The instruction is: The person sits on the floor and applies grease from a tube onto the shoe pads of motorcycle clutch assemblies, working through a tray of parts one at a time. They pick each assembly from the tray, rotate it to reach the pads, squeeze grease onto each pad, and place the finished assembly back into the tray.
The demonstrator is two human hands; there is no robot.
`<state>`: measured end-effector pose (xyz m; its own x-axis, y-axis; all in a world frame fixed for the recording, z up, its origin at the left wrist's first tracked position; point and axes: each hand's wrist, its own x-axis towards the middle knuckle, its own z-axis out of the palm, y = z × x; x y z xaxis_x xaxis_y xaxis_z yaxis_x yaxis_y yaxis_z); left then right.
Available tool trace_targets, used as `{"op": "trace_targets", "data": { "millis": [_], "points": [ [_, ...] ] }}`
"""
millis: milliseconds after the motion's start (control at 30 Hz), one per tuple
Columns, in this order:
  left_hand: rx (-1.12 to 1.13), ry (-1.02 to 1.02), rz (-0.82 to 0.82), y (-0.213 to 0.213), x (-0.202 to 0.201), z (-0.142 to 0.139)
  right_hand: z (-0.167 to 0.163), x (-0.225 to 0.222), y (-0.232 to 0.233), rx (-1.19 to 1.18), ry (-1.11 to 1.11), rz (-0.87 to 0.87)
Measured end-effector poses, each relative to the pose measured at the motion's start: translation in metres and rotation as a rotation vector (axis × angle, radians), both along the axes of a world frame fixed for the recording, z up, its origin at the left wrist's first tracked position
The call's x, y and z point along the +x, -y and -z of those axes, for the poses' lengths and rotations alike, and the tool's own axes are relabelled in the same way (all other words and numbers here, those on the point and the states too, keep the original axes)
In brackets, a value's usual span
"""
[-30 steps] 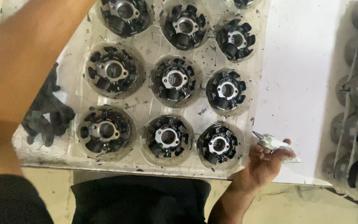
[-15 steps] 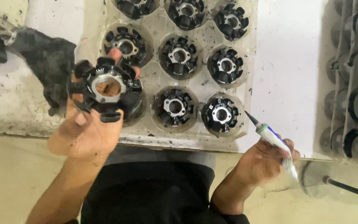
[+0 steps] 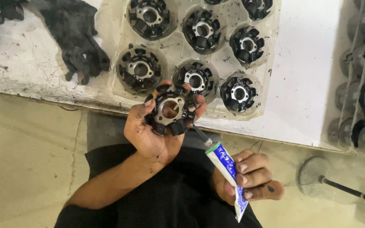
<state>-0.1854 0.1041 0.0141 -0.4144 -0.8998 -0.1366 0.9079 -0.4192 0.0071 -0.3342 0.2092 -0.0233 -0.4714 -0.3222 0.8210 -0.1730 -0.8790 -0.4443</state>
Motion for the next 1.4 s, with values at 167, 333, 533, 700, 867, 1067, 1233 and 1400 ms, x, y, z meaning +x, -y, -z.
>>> {"op": "trace_targets", "data": {
  "millis": [167, 333, 533, 700, 867, 1067, 1233, 1400],
  "points": [
    [0.104, -0.059, 0.065, -0.009, -0.006, -0.006, 0.005, -0.001, 0.001, -0.076, -0.116, 0.158],
    [0.155, -0.090, 0.125, -0.015, -0.006, -0.003, 0.006, 0.007, 0.003, -0.090, -0.147, 0.202],
    [0.196, -0.093, 0.153, -0.017, -0.006, -0.002, 0.002, 0.007, 0.011, -0.181, -0.245, 0.275],
    [0.178, -0.107, 0.141, -0.016, -0.008, 0.000, 0.000, 0.009, 0.012, -0.242, -0.225, 0.339],
    [0.172, -0.101, 0.139, -0.017, -0.007, 0.001, -0.001, 0.008, 0.011, -0.243, -0.233, 0.325],
    [0.170, -0.096, 0.137, -0.016, -0.007, 0.001, -0.002, 0.008, 0.010, -0.215, -0.260, 0.301],
    [0.193, -0.123, 0.153, -0.016, -0.007, 0.000, -0.003, 0.005, 0.009, -0.184, -0.267, 0.292],
    [0.196, -0.104, 0.152, -0.015, -0.007, -0.001, -0.008, 0.005, -0.001, 0.003, -0.303, 0.305]
  ]
}}
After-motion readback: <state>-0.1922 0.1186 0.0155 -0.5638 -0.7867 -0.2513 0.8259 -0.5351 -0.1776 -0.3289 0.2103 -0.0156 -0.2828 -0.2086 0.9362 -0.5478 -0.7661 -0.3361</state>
